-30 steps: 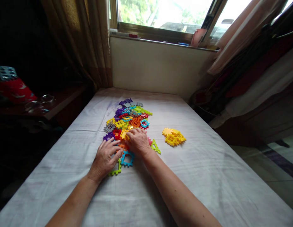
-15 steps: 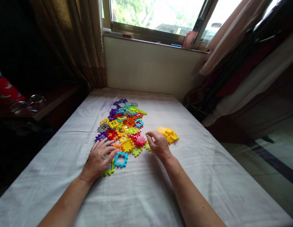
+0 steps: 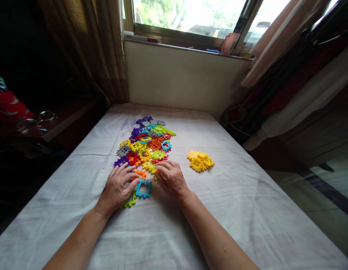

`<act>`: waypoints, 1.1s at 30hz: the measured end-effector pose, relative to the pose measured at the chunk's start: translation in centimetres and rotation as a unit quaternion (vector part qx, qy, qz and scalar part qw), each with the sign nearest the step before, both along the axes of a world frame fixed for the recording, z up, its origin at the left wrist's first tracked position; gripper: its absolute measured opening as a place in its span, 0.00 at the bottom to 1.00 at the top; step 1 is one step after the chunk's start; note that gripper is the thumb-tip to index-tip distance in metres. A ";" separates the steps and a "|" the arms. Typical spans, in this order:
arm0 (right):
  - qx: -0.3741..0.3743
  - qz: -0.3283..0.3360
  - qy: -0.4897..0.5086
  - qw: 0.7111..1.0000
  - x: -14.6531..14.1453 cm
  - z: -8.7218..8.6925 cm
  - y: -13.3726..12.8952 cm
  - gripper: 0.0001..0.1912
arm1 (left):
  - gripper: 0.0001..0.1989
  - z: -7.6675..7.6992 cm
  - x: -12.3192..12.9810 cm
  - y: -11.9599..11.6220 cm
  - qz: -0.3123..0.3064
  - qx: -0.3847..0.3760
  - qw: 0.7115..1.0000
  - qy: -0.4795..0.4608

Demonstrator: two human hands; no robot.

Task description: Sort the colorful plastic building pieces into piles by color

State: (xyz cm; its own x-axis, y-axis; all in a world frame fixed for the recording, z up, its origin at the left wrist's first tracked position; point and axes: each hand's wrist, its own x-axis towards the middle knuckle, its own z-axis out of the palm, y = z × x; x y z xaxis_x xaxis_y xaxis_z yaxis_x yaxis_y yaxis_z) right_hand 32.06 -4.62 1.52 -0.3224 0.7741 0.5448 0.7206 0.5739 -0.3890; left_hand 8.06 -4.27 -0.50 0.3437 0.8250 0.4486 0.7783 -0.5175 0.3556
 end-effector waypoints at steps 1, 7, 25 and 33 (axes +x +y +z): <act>-0.009 -0.018 0.041 0.999 0.7 -0.1 0.2 0.13 | 0.18 0.0 0.0 0.0 0.001 0.000 1.000 0.000; -0.087 -0.253 0.319 0.909 10.0 -0.7 1.5 0.23 | 0.18 -0.2 -0.3 0.3 -0.005 0.001 1.000 0.007; -0.189 -0.491 0.170 0.833 17.0 -1.3 0.1 0.17 | 0.23 -0.3 0.0 0.1 0.019 0.034 0.996 0.076; -0.153 -0.533 0.082 0.828 16.0 -0.7 -0.2 0.16 | 0.22 1.2 2.1 1.1 0.052 -0.033 0.991 0.122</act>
